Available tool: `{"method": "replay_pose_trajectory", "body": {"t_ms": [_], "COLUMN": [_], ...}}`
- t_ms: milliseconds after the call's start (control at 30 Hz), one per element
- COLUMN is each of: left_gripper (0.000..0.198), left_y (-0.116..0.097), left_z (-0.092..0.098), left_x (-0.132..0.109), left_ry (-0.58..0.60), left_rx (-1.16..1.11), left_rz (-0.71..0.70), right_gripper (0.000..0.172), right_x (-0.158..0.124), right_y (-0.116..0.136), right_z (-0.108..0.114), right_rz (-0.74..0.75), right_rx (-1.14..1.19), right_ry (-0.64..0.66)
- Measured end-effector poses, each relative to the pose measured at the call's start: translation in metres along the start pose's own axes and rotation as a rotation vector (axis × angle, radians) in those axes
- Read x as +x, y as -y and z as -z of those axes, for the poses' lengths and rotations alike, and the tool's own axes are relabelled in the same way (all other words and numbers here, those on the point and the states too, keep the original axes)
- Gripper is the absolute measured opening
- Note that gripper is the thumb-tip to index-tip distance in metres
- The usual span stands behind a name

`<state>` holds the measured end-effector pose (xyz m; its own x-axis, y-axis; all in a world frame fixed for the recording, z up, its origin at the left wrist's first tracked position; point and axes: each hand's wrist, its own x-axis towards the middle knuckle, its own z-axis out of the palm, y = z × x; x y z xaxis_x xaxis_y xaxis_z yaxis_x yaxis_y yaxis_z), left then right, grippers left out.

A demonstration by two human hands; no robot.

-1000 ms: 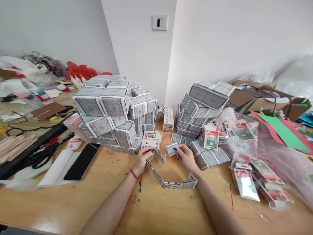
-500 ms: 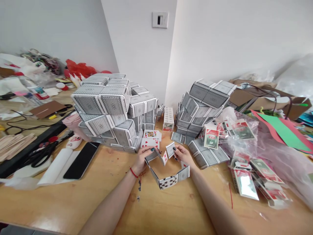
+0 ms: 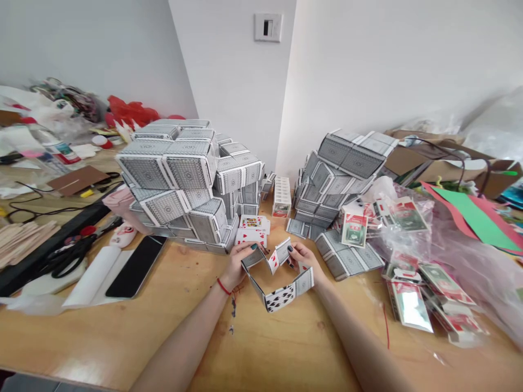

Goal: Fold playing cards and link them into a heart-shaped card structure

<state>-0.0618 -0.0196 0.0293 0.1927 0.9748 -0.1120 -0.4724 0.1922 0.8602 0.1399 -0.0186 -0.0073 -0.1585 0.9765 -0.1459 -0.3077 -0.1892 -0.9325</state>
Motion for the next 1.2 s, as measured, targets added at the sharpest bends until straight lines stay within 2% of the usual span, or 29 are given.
{"method": "replay_pose_trajectory", "body": {"t_ms": [233, 400, 667, 767, 867, 1000, 1100, 1200], "left_gripper": [0.017, 0.016, 0.017, 0.019, 0.02, 0.02, 0.022, 0.023], "left_y": [0.001, 0.003, 0.003, 0.002, 0.002, 0.0, -0.003, -0.006], "left_z": [0.001, 0.003, 0.005, 0.004, 0.003, 0.002, -0.001, -0.004], "left_x": [0.001, 0.002, 0.003, 0.003, 0.002, 0.0, -0.002, -0.004], "left_ry": [-0.037, 0.004, 0.044, 0.047, 0.024, 0.021, 0.046, 0.055], "left_rx": [-0.042, -0.003, 0.121, 0.228, 0.312, 0.396, 0.474, 0.534], "left_rz": [0.035, 0.023, -0.031, -0.068, -0.109, -0.167, -0.205, -0.238], "right_gripper": [0.032, 0.032, 0.029, 0.037, 0.059, 0.084, 0.09, 0.085], "right_x": [-0.006, -0.004, -0.001, -0.003, -0.008, -0.015, -0.018, -0.019], "right_y": [0.003, 0.002, -0.003, -0.001, 0.003, 0.003, 0.002, 0.003], "right_z": [-0.008, -0.01, -0.007, -0.01, -0.017, -0.025, -0.026, -0.024], "right_rz": [-0.039, -0.057, 0.019, 0.084, 0.138, 0.221, 0.296, 0.349], "right_rx": [0.045, 0.085, 0.072, -0.033, -0.151, -0.359, -0.57, -0.732], "right_ry": [0.026, 0.088, 0.106, 0.153, 0.224, 0.132, 0.057, 0.021]}}
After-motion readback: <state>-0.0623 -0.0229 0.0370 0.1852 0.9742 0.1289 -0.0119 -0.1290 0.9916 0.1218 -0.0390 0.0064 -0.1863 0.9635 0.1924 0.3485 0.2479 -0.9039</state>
